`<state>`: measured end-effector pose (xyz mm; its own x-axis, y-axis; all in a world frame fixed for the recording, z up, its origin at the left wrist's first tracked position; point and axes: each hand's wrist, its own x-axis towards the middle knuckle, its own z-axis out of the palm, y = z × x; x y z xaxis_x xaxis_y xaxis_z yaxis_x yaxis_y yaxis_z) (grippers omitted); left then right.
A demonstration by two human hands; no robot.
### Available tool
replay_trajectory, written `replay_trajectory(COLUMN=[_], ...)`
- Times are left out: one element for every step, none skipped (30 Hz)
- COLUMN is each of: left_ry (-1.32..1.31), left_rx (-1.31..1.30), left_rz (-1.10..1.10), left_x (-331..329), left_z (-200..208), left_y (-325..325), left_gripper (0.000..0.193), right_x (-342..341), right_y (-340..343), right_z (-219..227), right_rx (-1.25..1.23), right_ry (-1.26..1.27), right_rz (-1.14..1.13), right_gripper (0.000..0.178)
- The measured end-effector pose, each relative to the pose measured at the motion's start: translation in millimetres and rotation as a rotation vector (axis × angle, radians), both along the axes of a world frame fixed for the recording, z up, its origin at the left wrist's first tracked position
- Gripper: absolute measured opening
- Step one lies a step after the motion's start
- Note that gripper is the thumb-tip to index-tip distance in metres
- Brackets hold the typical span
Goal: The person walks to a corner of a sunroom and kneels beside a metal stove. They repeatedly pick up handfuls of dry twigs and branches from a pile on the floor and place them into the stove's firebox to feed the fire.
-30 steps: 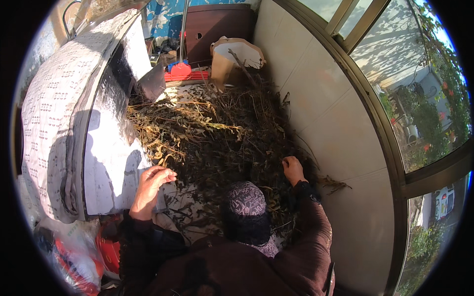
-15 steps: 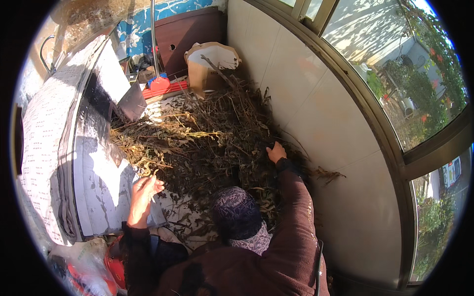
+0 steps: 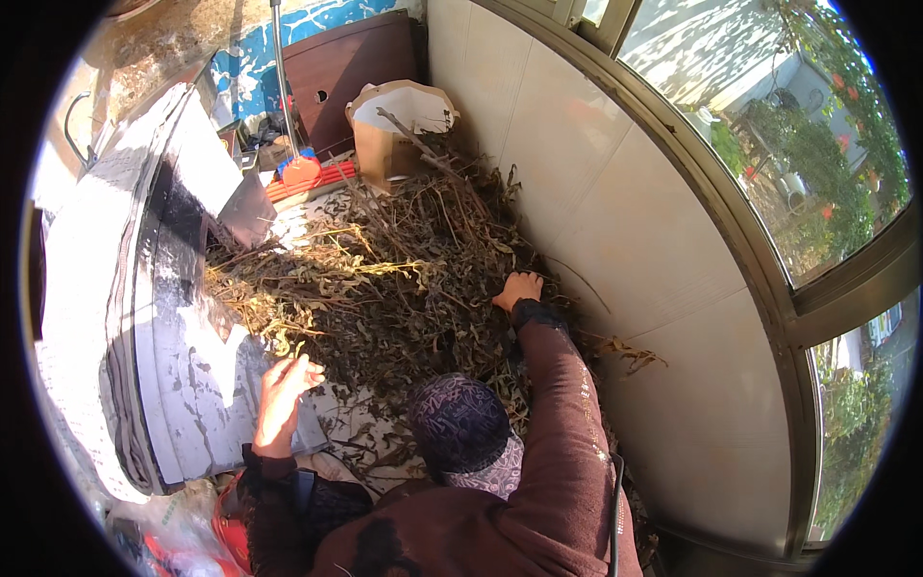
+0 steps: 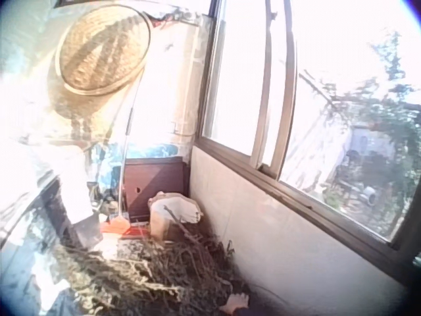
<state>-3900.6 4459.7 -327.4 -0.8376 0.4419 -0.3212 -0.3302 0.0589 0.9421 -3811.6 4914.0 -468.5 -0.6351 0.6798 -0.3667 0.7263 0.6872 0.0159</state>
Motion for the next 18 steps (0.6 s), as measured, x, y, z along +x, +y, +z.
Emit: replay_trajectory(left_ry=[0.0,-0.008,-0.006,0.006,0.001,-0.003,0.0,0.001,0.0,0.0,0.007,0.001,0.003,0.005,0.005,0.004,0.005,0.003], left_rx=[-0.007,-0.001,0.003,0.007,0.006,0.016,0.018,0.02,0.02,0.021,0.018,0.019,0.019,0.02,0.027,0.034,0.042,0.039], left_rz=[0.0,0.009,0.013,0.012,0.017,0.017,0.019,0.02,0.02,0.02,0.017,0.021,0.023,0.025,0.019,0.012,0.005,0.0], left_x=[0.0,-0.1,-0.2,-0.2,-0.6,-1.1,-1.2,-1.1,-1.2,-1.3,-1.1,-0.5,-0.5,-0.3,0.4,1.2,2.1,2.6], left_z=[0.6,1.0,1.6,1.8,2.1,2.4,2.2,1.9,1.9,1.8,2.2,2.7,3.6,4.3,5.2,6.1,6.6,7.0], left_y=[0.3,0.8,0.9,0.8,0.5,-0.2,-0.7,-1.5,-2.8,-4.0,-5.6,-7.5,-8.6,-9.3,-9.9,-10.2,-9.5,-8.5], left_gripper=[0.025,0.024,0.024,0.024,0.024,0.024,0.024,0.025,0.024,0.024,0.024,0.024,0.024,0.025,0.025,0.025,0.025,0.025], right_x=[-2.8,-4.7,-4.1,-2.8,-0.9,3.5,7.5,12.2,17.9,23.3,31.5,39.8,47.4,53.4,57.9,61.0,60.8,58.3], right_y=[1.2,2.3,3.3,3.9,4.8,5.8,7.6,10.4,14.3,19.2,24.2,28.1,32.7,34.9,33.2,29.7,23.7,16.3], right_z=[1.4,2.6,3.5,4.0,4.6,5.3,6.3,7.7,9.8,12.8,16.3,19.1,22.6,23.8,22.0,18.8,14.0,8.4], right_rx=[-0.068,-0.092,-0.107,-0.122,-0.105,-0.089,-0.067,-0.06,-0.045,-0.029,-0.018,0.018,0.056,0.109,0.197,0.186,0.2,0.222], right_ry=[0.023,0.026,0.048,0.068,0.089,0.109,0.111,0.158,0.187,0.216,0.278,0.305,0.333,0.351,0.359,0.351,0.326,0.301], right_rz=[-0.015,-0.042,-0.061,-0.08,-0.078,-0.076,-0.081,-0.082,-0.089,-0.095,-0.075,-0.038,-0.001,0.038,0.094,0.126,0.151,0.184], right_gripper=[0.072,0.072,0.073,0.073,0.073,0.073,0.073,0.073,0.074,0.074,0.073,0.071,0.069,0.067,0.064,0.064,0.064,0.064])
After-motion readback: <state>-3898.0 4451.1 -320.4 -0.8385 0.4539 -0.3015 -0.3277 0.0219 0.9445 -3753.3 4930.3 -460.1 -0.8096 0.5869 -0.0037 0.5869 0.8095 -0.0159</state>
